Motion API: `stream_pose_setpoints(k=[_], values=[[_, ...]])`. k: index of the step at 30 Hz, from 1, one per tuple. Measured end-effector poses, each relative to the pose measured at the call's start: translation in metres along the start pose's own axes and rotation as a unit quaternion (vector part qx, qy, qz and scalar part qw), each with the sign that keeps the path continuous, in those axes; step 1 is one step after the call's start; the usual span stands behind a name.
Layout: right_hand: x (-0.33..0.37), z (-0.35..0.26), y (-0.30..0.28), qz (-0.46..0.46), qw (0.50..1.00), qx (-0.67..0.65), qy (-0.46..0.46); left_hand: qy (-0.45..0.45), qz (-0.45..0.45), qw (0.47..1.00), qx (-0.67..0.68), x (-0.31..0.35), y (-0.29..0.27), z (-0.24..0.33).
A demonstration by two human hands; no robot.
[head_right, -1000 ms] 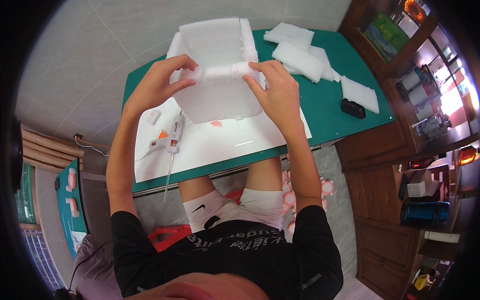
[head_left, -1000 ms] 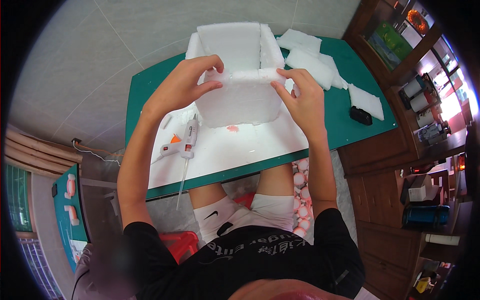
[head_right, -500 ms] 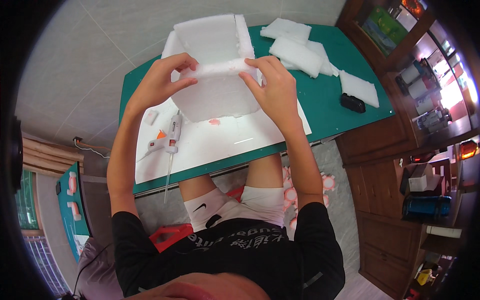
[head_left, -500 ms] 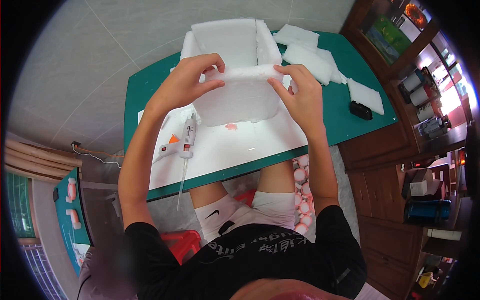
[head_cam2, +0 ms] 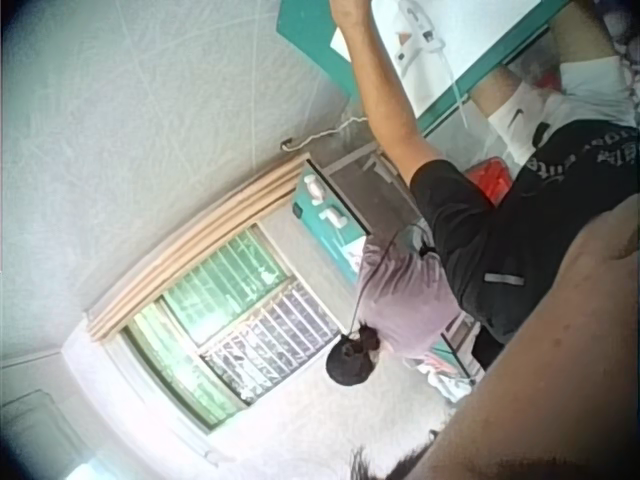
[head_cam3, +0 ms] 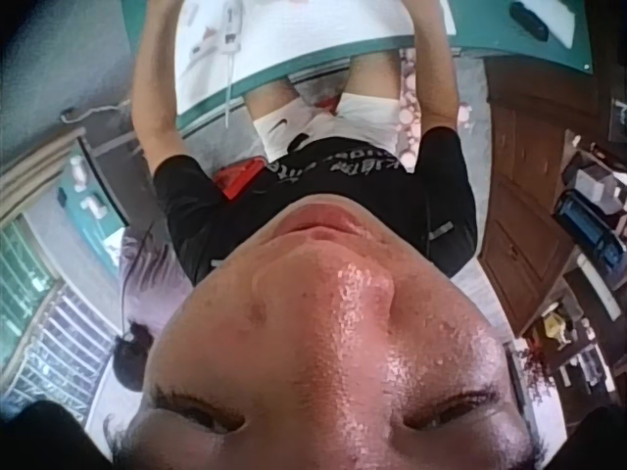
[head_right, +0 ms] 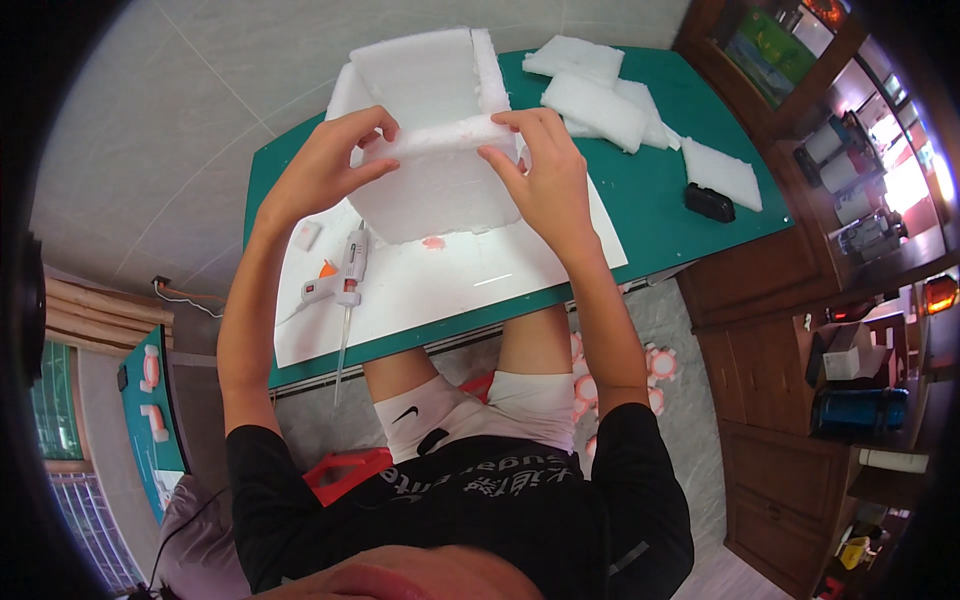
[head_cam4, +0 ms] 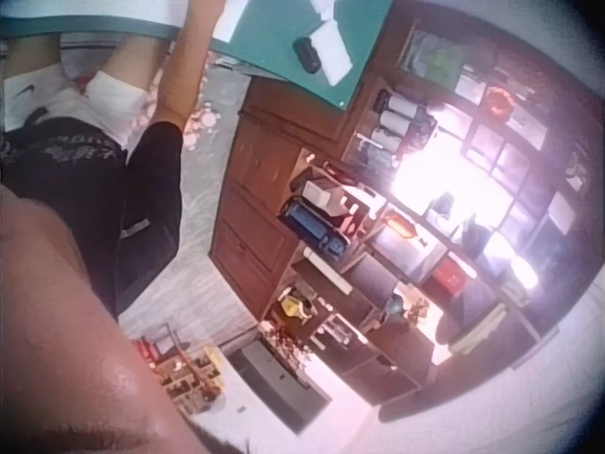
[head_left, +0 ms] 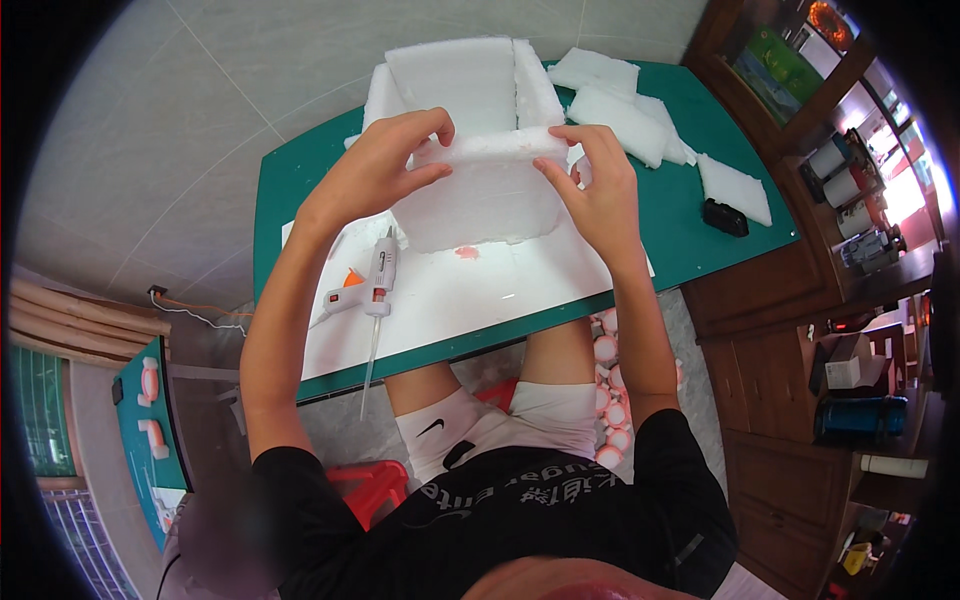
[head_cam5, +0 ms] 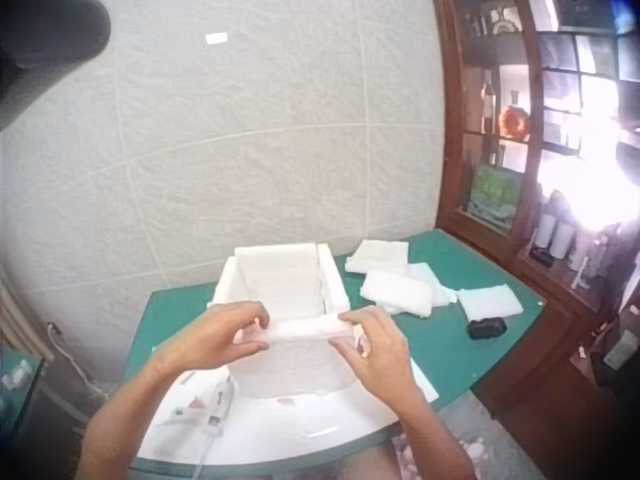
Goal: The person is assembling a white foam box using a hot glue gun to attach foam panels together.
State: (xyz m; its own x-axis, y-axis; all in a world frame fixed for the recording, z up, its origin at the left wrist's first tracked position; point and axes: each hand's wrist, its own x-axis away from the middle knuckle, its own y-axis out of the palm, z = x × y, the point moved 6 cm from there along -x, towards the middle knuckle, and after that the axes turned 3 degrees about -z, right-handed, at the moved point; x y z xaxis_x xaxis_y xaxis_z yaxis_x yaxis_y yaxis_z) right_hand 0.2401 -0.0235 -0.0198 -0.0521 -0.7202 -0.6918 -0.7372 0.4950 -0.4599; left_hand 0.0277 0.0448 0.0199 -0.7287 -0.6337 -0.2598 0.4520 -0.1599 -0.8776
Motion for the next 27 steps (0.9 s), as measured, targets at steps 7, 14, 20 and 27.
stream_pose_setpoints(k=[7, 14, 20, 27], values=[[0.004, 0.002, -0.002, 0.02, 0.999, -0.02, -0.026, -0.012, -0.024, 1.0, -0.002, -0.001, -0.002, 0.001], [0.007, 0.0, -0.003, 0.02, 0.999, -0.039, -0.012, -0.016, -0.029, 0.999, -0.004, 0.0, -0.001, -0.005], [0.007, 0.002, -0.005, 0.041, 0.998, -0.038, -0.034, -0.018, -0.031, 0.999, -0.011, 0.002, -0.011, -0.002], [0.008, 0.006, -0.013, 0.054, 0.998, -0.029, -0.032, 0.041, 0.041, 0.998, -0.036, 0.02, -0.04, 0.005]])
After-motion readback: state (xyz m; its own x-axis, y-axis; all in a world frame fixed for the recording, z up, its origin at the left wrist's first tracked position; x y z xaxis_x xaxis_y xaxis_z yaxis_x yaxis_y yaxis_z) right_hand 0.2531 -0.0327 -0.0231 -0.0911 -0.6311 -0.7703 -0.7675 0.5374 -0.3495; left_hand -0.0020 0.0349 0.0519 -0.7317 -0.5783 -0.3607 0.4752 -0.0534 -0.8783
